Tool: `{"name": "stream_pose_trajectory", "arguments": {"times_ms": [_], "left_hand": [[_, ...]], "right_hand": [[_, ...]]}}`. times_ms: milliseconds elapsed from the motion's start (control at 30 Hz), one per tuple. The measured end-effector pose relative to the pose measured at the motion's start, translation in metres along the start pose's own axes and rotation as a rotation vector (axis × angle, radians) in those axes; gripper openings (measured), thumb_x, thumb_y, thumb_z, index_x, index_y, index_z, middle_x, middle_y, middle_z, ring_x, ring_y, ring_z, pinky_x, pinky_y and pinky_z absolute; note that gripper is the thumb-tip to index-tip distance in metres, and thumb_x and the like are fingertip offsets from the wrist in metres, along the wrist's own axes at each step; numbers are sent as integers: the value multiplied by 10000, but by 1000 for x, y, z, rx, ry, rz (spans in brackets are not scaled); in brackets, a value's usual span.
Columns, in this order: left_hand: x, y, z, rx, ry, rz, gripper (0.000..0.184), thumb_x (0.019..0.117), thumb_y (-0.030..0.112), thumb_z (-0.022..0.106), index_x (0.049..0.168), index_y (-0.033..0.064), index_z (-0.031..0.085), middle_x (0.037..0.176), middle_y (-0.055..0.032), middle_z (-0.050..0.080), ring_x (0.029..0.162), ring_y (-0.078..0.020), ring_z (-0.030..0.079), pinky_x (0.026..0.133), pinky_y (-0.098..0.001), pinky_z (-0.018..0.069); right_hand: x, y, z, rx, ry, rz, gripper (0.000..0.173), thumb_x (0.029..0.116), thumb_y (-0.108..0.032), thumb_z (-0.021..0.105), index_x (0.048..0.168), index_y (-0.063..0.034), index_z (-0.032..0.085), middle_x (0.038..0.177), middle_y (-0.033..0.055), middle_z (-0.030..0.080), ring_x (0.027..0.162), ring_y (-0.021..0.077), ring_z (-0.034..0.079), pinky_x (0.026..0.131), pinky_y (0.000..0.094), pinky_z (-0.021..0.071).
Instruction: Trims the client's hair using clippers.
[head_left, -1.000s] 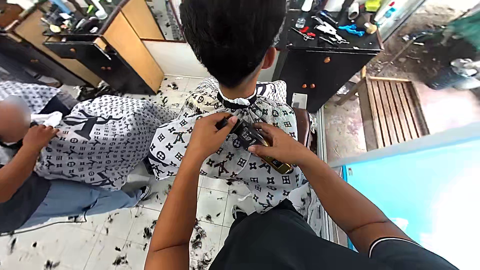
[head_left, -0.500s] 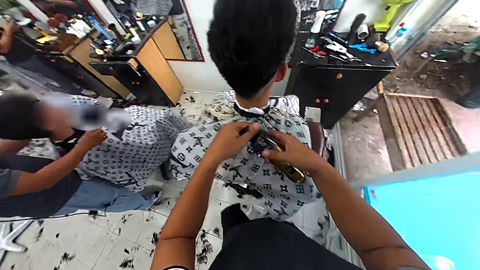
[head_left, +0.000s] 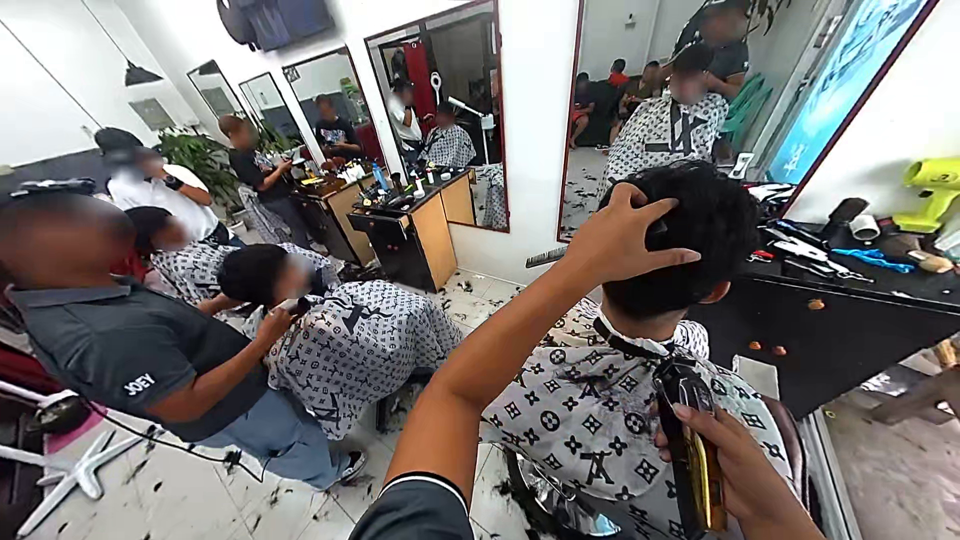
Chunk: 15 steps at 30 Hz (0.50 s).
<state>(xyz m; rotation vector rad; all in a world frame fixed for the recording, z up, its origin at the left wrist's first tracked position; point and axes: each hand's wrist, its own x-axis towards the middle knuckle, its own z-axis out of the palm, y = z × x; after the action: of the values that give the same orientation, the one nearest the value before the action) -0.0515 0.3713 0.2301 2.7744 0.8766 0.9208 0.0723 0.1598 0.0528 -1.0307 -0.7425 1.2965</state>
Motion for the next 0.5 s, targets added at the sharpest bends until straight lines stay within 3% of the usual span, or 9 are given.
{"name": "stream_pose_trajectory", "arguments": {"times_ms": [167,500], "left_hand": [[19,-11,0,16,-157,-78,957,740,722,782,1525,246,514,1458,-224,463,1151,-317,625,861,-487,578],[29,-22,7,-13,-178,-85,953,729,722,788,1521,267,516,1435,-205,491,1164,-305,618,880,-492,567]], "right_hand": [[-7,-3,6,-18,-12,-53,523,794,-338,779,1182,-78,542,868,55,726,562,162,687,502,319,612],[6,-7,16,-162,93,4,465,781,-258,702,1157,-44,532,811,53,699,510,155,655,463,308,589]]}}
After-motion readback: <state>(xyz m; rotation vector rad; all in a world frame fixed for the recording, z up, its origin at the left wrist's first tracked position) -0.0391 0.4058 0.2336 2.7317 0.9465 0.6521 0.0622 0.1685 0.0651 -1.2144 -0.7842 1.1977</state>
